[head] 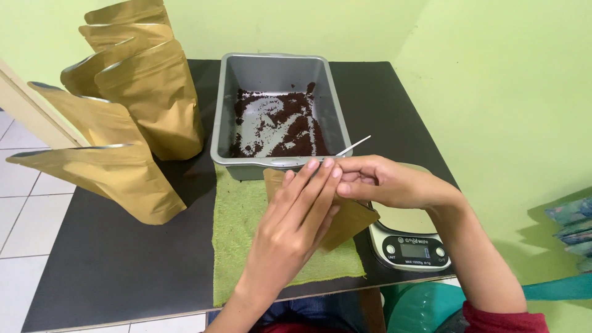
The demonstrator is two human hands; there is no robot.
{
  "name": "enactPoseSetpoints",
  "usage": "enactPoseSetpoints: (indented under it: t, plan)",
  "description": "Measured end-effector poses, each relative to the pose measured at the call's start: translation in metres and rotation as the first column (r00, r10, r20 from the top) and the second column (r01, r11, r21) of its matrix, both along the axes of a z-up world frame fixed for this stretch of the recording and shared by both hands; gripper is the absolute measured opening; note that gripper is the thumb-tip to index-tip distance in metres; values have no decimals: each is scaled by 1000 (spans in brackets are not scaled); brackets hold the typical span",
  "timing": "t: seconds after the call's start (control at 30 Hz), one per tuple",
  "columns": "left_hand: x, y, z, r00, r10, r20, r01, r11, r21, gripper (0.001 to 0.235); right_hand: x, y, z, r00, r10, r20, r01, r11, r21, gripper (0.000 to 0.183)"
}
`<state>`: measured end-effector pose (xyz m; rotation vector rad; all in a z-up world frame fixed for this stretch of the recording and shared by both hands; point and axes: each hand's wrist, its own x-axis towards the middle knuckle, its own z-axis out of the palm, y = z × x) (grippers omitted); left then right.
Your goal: Filling and weighing coffee bags with ground coffee to ensure they meet a target weight.
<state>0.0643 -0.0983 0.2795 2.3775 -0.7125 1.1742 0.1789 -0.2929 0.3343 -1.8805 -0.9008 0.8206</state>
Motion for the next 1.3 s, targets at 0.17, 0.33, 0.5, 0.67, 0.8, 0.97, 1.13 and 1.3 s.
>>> enactPoseSetpoints:
  t: [0.17, 0.33, 0.5, 0.67, 0.8, 0.97, 1.13, 1.3]
  plan:
    - [0, 5, -11, 996, -37, 78, 39, 999, -33, 37, -3, -1, 9, 998, 21, 64, -18, 999, -45, 25]
    - [1, 6, -21, 984, -65, 166, 80, 993, -89, 37, -2, 1, 13, 991, 125, 44, -124, 992, -26, 22]
    - [-1, 7, -26, 959, -86, 270, 126, 983, -133, 23, -10, 10, 29, 967, 224, 123, -221, 975, -37, 23]
    - [-1, 6, -33, 956, -57, 287, 105, 982, -155, 19, -17, 13, 41, 946, 263, 189, -245, 963, -114, 28]
    - [2, 3, -37, 935, -138, 327, 215, 953, -213, 17, -18, 13, 39, 928, 270, 255, -216, 951, -221, 33]
    - [6, 2, -30, 909, -20, 417, 114, 973, -200, 15, -16, 12, 36, 935, 247, 256, -176, 947, -270, 34]
    - [10, 4, -28, 880, -28, 474, 128, 975, -179, 18, -15, 12, 38, 937, 254, 240, -185, 943, -275, 36]
    - [17, 4, -40, 817, 49, 575, 42, 989, -144, 15, -11, 8, 33, 928, 273, 252, -209, 944, -254, 39]
